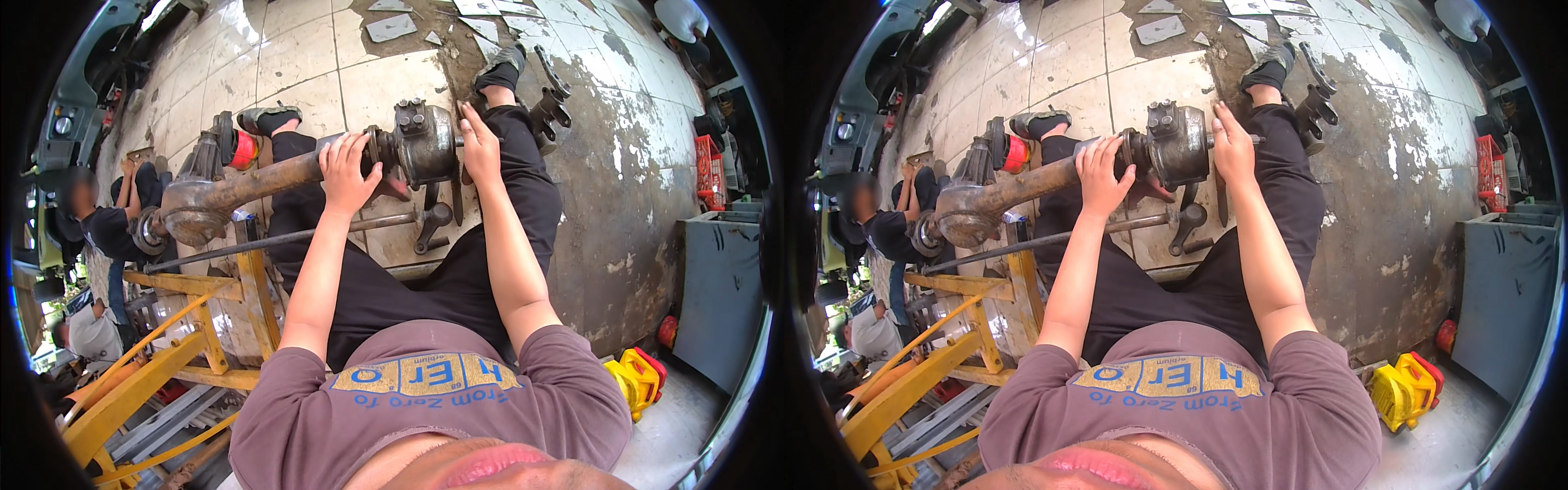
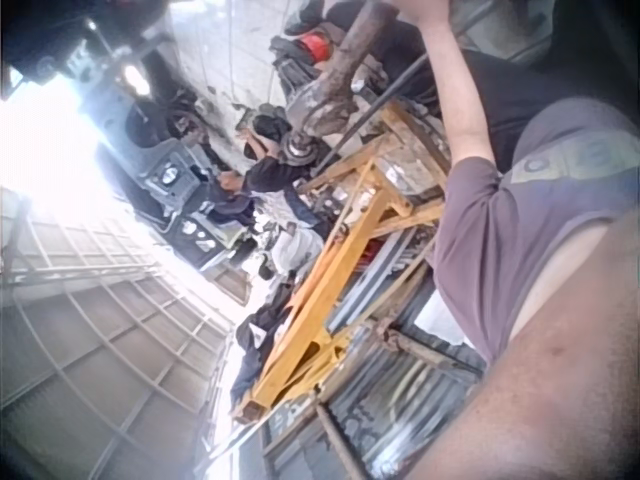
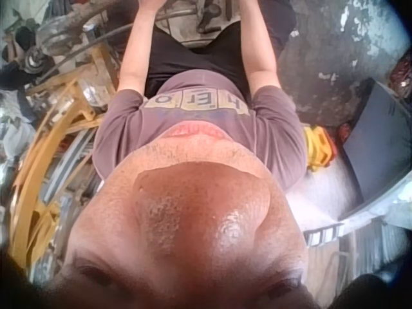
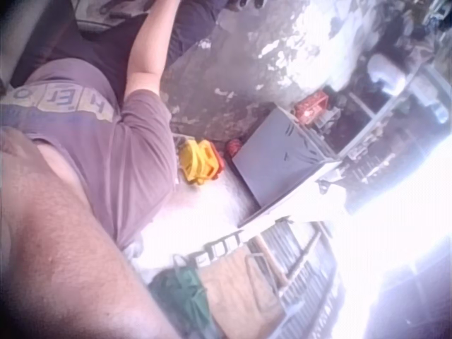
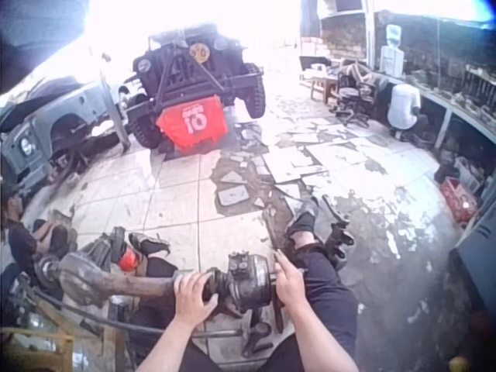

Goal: The person sits on the floor and uses a metal rod to scrape and clean a vehicle axle mounted on a yellow stand. They then use a small abrasive block to rub the surface of the axle.

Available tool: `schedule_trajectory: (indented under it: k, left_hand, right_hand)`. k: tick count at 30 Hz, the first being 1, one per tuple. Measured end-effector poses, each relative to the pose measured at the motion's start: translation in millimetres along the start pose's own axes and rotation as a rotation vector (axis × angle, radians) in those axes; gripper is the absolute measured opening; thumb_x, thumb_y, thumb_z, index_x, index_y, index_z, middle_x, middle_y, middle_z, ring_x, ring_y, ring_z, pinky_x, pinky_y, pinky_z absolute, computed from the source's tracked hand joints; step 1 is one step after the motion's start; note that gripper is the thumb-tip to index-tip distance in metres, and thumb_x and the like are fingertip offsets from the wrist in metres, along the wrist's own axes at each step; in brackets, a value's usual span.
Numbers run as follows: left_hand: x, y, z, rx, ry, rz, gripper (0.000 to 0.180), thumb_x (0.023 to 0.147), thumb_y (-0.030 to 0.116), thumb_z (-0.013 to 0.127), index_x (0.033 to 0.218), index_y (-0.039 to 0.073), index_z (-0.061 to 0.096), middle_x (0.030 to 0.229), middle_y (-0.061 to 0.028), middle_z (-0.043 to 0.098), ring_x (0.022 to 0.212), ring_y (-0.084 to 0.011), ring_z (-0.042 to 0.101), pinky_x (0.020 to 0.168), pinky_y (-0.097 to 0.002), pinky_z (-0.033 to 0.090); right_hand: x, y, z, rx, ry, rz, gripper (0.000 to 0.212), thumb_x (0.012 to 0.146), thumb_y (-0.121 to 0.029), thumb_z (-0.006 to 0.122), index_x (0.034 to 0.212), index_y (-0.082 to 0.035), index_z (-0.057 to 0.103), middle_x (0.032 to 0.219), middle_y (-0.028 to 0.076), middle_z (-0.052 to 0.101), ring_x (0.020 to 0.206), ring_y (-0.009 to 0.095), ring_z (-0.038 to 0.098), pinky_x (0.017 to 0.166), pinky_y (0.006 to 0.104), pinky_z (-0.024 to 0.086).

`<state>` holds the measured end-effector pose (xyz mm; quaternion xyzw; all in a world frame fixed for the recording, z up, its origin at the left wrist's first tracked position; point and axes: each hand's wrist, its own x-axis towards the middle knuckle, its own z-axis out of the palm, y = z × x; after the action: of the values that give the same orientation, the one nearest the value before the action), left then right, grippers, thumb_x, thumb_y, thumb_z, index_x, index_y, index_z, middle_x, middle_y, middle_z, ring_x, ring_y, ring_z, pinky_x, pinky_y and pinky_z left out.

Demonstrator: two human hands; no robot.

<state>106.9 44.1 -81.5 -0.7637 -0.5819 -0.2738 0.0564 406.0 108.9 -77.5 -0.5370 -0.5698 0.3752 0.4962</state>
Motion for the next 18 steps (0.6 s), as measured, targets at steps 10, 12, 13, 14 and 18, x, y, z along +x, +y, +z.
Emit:
schedule_trajectory:
  k: [10,12,13,14,18]
  left_hand:
    - [2,0,1,-0.002,0.002,0.007,0.068,0.091,0.038,0.081,0.152,0.016,0.063,0.154,-0.0055,0.065,0.151,-0.0295,0.052,0.132,-0.0555,0.028]
    - [2,0,2,-0.002,0.004,0.012,0.068,0.091,0.038,0.081,0.153,0.016,0.063,0.154,-0.0056,0.065,0.151,-0.0296,0.052,0.132,-0.0556,0.028]
    - [3,0,2,-0.001,0.003,0.012,0.068,0.091,0.038,0.081,0.153,0.016,0.063,0.154,-0.0056,0.065,0.151,-0.0297,0.052,0.132,-0.0557,0.028]
    - [3,1,3,0.001,0.002,0.013,0.068,0.091,0.038,0.081,0.153,0.016,0.063,0.154,-0.0057,0.065,0.151,-0.0298,0.052,0.132,-0.0557,0.029]
    - [0,-3,2,0.005,0.005,0.010,0.068,0.091,0.039,0.081,0.152,0.016,0.063,0.154,-0.0056,0.065,0.151,-0.0298,0.052,0.132,-0.0562,0.029]
  right_hand:
    - [-11,-9,3,-0.008,0.036,-0.258,0.041,0.117,-0.014,0.059,0.155,-0.001,0.067,0.159,0.019,0.069,0.152,0.027,0.062,0.127,0.0365,0.043]
    - [-4,-2,4,-0.045,-0.068,0.022,0.040,0.116,-0.013,0.060,0.154,0.000,0.067,0.160,0.019,0.068,0.151,0.027,0.063,0.126,0.0365,0.043]
    - [1,0,3,-0.026,-0.063,0.173,0.040,0.116,-0.013,0.060,0.153,0.000,0.068,0.160,0.019,0.068,0.150,0.027,0.063,0.126,0.0364,0.044]
    - [-2,3,0,-0.018,-0.016,0.087,0.040,0.116,-0.013,0.060,0.153,0.001,0.068,0.159,0.019,0.068,0.150,0.026,0.063,0.126,0.0364,0.044]
    - [-8,3,2,-0.044,-0.034,-0.116,0.040,0.117,-0.016,0.059,0.153,0.001,0.068,0.160,0.019,0.068,0.150,0.025,0.063,0.126,0.0362,0.044]
